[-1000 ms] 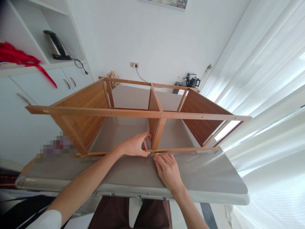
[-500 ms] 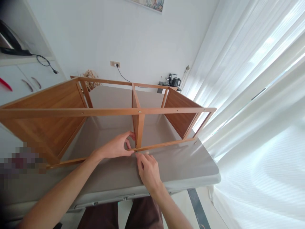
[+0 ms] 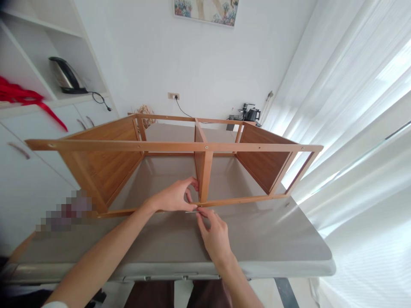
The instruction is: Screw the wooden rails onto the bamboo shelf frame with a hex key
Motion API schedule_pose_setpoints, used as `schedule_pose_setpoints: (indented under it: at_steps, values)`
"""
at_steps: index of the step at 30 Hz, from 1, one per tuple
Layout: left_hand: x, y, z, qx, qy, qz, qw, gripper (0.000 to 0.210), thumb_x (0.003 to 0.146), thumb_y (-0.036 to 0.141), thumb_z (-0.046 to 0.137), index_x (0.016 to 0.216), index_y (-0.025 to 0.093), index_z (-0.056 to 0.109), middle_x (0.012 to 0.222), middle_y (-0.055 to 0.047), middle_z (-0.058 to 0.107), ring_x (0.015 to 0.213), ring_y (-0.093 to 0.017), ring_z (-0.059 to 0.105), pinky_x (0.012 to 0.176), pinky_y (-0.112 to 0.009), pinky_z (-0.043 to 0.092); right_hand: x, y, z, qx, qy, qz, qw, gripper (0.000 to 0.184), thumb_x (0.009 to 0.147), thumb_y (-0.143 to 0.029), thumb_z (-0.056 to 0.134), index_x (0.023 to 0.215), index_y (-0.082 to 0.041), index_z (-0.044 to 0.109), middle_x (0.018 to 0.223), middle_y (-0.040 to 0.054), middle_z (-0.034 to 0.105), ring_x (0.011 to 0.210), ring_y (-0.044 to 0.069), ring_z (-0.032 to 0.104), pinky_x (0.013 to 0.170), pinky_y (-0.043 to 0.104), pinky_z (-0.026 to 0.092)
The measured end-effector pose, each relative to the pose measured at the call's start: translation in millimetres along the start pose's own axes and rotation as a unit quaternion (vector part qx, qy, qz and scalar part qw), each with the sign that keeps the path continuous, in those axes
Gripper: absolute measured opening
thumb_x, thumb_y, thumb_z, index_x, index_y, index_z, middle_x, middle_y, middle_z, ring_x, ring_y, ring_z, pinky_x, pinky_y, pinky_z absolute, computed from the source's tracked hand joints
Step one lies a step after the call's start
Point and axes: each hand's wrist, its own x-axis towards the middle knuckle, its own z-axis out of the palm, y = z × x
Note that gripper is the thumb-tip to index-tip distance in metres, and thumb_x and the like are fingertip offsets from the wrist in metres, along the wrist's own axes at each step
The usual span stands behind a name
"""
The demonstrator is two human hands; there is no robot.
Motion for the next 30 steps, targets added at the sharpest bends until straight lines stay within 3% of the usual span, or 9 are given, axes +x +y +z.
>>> schedule_pose_setpoints:
  at_steps: [5, 9, 12, 14, 18, 23, 28, 30]
  values:
    - [1, -3, -1.4, -0.019, -0.01, 0.0, 1.0, 0.048, 0.069, 0.026, 0.075, 0.111, 0.022, 0.053, 0.12, -0.007, 0.064, 0.072, -0.017, 0.071, 0.064, -0.027, 0.054, 5, 0, -3, -0.068, 0.024, -0.069, 0.995, 0.014, 0.094, -0.024, 0.059, 0.103, -0.024, 0.07, 0.097, 0.0043, 0.071, 0.088, 0.017, 0.068, 0.084, 0.029, 0.054]
    - [1, -7, -1.5, -0.028, -0.014, 0.0, 1.0, 0.048, 0.07, 0.028, 0.075, 0.112, 0.022, 0.053, 0.12, -0.007, 0.063, 0.073, -0.017, 0.071, 0.063, -0.027, 0.054, 7, -10, 0, -0.045, 0.06, -0.026, 0.997, 0.013, 0.095, -0.027, 0.057, 0.1, -0.023, 0.068, 0.093, 0.0042, 0.07, 0.082, 0.015, 0.067, 0.075, 0.025, 0.055]
    - [1, -6, -1.5, -0.026, -0.01, -0.001, 1.0, 0.047, 0.07, 0.028, 0.075, 0.111, 0.022, 0.053, 0.121, -0.007, 0.064, 0.073, -0.017, 0.071, 0.063, -0.027, 0.054, 6, -14, 3, -0.023, 0.078, 0.04, 0.996, 0.027, 0.094, -0.031, 0.059, 0.12, -0.022, 0.058, 0.087, 0.002, 0.07, 0.074, 0.015, 0.067, 0.058, 0.023, 0.054]
    - [0, -5, -1.7, -0.024, -0.01, -0.005, 1.0, 0.047, 0.07, 0.028, 0.074, 0.111, 0.022, 0.053, 0.121, -0.007, 0.063, 0.073, -0.017, 0.071, 0.063, -0.027, 0.054, 5, -13, 3, -0.02, 0.091, 0.039, 0.995, 0.036, 0.094, -0.032, 0.059, 0.128, -0.023, 0.052, 0.088, 0.0017, 0.07, 0.075, 0.015, 0.067, 0.059, 0.023, 0.054]
    - [-1, -4, -1.5, -0.016, -0.002, -0.01, 1.0, 0.047, 0.069, 0.028, 0.074, 0.111, 0.022, 0.054, 0.12, -0.008, 0.064, 0.073, -0.017, 0.071, 0.063, -0.028, 0.054, 4, -9, -1, -0.033, 0.066, 0.004, 0.997, 0.015, 0.094, -0.033, 0.059, 0.104, -0.024, 0.065, 0.092, 0.0025, 0.072, 0.08, 0.016, 0.069, 0.07, 0.025, 0.057]
    - [-1, -4, -0.8, -0.01, 0.004, -0.001, 1.0, 0.047, 0.069, 0.028, 0.075, 0.11, 0.021, 0.054, 0.12, -0.007, 0.065, 0.071, -0.017, 0.071, 0.065, -0.028, 0.054, -3, -3, -7, -0.038, 0.039, 0.028, 0.998, 0.02, 0.095, -0.033, 0.057, 0.111, -0.024, 0.065, 0.101, 0.0027, 0.073, 0.087, 0.016, 0.07, 0.069, 0.024, 0.056]
    - [0, -4, -0.3, -0.006, 0.005, -0.007, 1.0, 0.047, 0.069, 0.028, 0.074, 0.11, 0.021, 0.054, 0.119, -0.007, 0.065, 0.071, -0.017, 0.07, 0.065, -0.028, 0.054, -7, 1, -9, -0.086, 0.026, 0.015, 0.996, 0.02, 0.097, -0.033, 0.054, 0.103, -0.025, 0.072, 0.083, 0.0023, 0.069, 0.066, 0.014, 0.063, 0.064, 0.026, 0.052]
    - [0, -4, 0.0, -0.007, 0.005, -0.008, 1.0, 0.047, 0.069, 0.027, 0.074, 0.111, 0.021, 0.054, 0.119, -0.007, 0.065, 0.071, -0.017, 0.07, 0.066, -0.028, 0.054, -7, -1, -8, -0.101, 0.045, 0.011, 0.994, 0.021, 0.096, -0.033, 0.055, 0.1, -0.025, 0.074, 0.082, 0.004, 0.066, 0.068, 0.015, 0.062, 0.067, 0.027, 0.052]
